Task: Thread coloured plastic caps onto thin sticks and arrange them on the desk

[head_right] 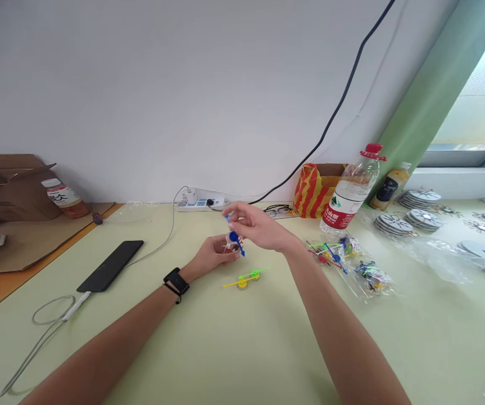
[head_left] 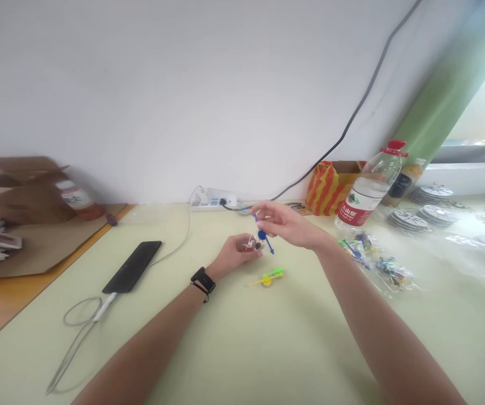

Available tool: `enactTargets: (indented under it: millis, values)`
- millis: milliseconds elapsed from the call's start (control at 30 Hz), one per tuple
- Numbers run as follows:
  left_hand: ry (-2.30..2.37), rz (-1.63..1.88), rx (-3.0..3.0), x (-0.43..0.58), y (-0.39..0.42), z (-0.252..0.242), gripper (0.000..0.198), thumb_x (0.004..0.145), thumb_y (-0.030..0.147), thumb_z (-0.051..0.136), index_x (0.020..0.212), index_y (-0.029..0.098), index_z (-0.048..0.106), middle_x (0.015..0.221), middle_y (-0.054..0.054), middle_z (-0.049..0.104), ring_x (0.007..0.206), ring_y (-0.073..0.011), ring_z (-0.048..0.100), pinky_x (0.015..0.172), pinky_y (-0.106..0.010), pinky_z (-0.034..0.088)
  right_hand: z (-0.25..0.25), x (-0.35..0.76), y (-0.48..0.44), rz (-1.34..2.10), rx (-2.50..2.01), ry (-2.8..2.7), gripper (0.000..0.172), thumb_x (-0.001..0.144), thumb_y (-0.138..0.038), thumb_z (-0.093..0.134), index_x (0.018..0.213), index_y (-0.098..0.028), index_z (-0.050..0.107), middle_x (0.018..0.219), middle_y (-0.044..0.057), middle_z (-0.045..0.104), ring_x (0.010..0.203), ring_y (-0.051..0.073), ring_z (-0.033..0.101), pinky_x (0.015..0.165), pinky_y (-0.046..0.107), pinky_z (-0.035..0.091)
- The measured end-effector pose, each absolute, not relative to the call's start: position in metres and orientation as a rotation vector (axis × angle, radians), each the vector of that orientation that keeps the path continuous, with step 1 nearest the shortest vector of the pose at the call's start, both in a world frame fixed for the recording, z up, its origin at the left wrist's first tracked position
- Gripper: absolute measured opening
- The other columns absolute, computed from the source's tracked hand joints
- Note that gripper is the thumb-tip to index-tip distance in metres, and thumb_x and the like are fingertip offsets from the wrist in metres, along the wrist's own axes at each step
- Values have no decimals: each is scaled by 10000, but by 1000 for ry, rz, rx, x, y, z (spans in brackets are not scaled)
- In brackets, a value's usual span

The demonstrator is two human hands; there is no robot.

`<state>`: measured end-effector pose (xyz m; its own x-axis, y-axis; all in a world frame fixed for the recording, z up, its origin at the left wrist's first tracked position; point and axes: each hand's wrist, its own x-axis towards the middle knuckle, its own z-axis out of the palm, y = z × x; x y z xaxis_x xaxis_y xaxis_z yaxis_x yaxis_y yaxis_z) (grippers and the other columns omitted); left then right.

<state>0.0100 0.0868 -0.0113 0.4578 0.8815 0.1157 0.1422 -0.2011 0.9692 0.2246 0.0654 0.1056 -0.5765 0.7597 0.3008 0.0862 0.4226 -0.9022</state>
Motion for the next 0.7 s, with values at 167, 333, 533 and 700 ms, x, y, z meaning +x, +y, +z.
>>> enactTargets:
  millis: [167, 333, 533, 700]
  values:
    - [886, 874, 1706, 13, 85, -10, 455, 738, 407, 859, 1110, 173, 741, 1064, -102, 754, 859, -206, 703, 742, -299, 552, 110, 226, 71, 840, -764, -1663, 202, 921, -368, 657, 1041, -210, 621, 857, 11, 615, 716, 136, 626, 682, 291, 533]
    - [893, 873, 1725, 11, 85, -8, 445, 738, 416, 860, 1091, 169, 750, 1023, -94, 753, 820, -189, 685, 736, -295, 548, 116, 226, 69, 620, -745, -1645, 193, 915, -386, 665, 977, -203, 664, 907, 45, 679, 772, 169, 659, 727, 317, 552]
    - [884, 899, 1669, 11, 85, -9, 447, 735, 409, 864, 1093, 171, 740, 1084, -103, 751, 920, -229, 711, 850, -352, 574, 117, 228, 65, 452, -924, -1826, 190, 941, -350, 591, 944, -195, 701, 822, 48, 707, 744, 174, 634, 664, 294, 499]
    - [863, 917, 1611, 10, 86, -12, 479, 721, 395, 876, 1118, 171, 730, 1120, -115, 759, 1005, -264, 722, 941, -405, 564, 114, 225, 64, 458, -1006, -1937, 151, 913, -293, 573, 906, -187, 680, 796, 45, 714, 728, 172, 632, 671, 291, 492]
